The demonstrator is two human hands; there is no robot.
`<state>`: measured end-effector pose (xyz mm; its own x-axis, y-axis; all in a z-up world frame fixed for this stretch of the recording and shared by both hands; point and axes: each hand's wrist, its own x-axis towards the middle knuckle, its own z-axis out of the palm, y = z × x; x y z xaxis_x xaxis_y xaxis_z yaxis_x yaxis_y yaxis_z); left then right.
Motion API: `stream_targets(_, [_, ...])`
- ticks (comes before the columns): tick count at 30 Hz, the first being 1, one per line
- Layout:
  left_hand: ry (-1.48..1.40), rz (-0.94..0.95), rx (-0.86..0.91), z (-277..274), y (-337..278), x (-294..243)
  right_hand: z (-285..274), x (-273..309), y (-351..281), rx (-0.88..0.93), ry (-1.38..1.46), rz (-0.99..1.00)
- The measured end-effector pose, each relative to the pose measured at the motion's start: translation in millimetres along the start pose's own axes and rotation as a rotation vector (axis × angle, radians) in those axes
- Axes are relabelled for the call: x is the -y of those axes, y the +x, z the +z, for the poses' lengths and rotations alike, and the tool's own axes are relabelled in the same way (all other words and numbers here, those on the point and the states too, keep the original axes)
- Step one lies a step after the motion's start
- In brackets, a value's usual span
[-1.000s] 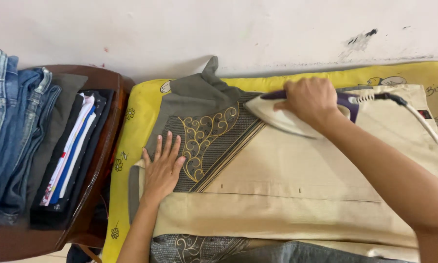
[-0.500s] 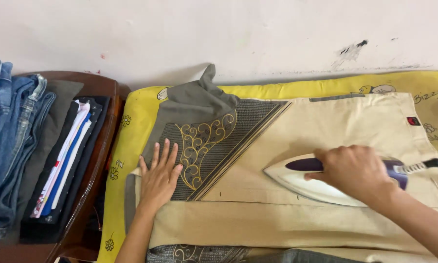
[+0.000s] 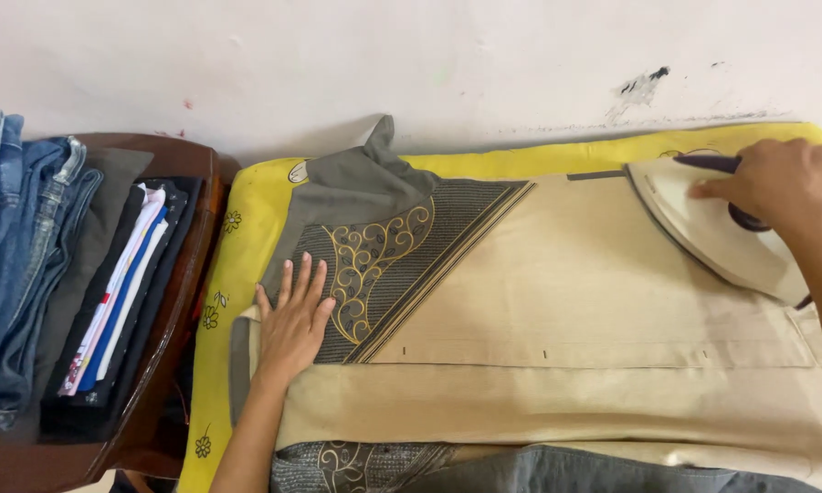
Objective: The person irons a beige and grey patterned shirt on a yellow ironing board. They use a white electric iron to smooth the fabric, moving it across the shirt's body and sleeves. The person adjusts the shirt's position multiple times to ensure all areas are pressed.
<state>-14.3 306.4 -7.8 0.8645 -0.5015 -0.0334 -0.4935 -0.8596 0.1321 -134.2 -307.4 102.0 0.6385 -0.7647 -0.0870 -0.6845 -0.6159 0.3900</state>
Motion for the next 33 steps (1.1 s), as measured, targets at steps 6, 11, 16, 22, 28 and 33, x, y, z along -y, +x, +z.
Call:
stream_targets(6, [-0.005,-0.010,0.023,-4.4,-0.2,-2.0,11.1,-22.7,-139.9,0.209,-0.138,-0.191])
stream_targets(11, [0.023,-0.018,0.022,-3.0,0.9,-1.8,107.0,-63.1,-116.5,-0.024,-0.231,-0.182])
stream_targets(16, [-0.014,-0.004,-0.044,5.0,0.6,3.8,133.6,-84.3,19.9,-0.133,0.106,-0.164])
stream_targets(22, [-0.061,-0.181,-0.347,3.8,-3.5,9.1,92.8,-34.0,1.6,-0.061,-0.232,-0.297])
stream_targets(28, [-0.045,-0.459,-0.180,-6.0,-2.3,18.6,-37.6,87.9,-183.8,0.034,-0.234,-0.561])
stream_targets(33, [-0.074,-0.491,-0.207,-0.5,-3.6,19.0,-53.6,214.2,-255.7,-0.219,0.057,-0.936])
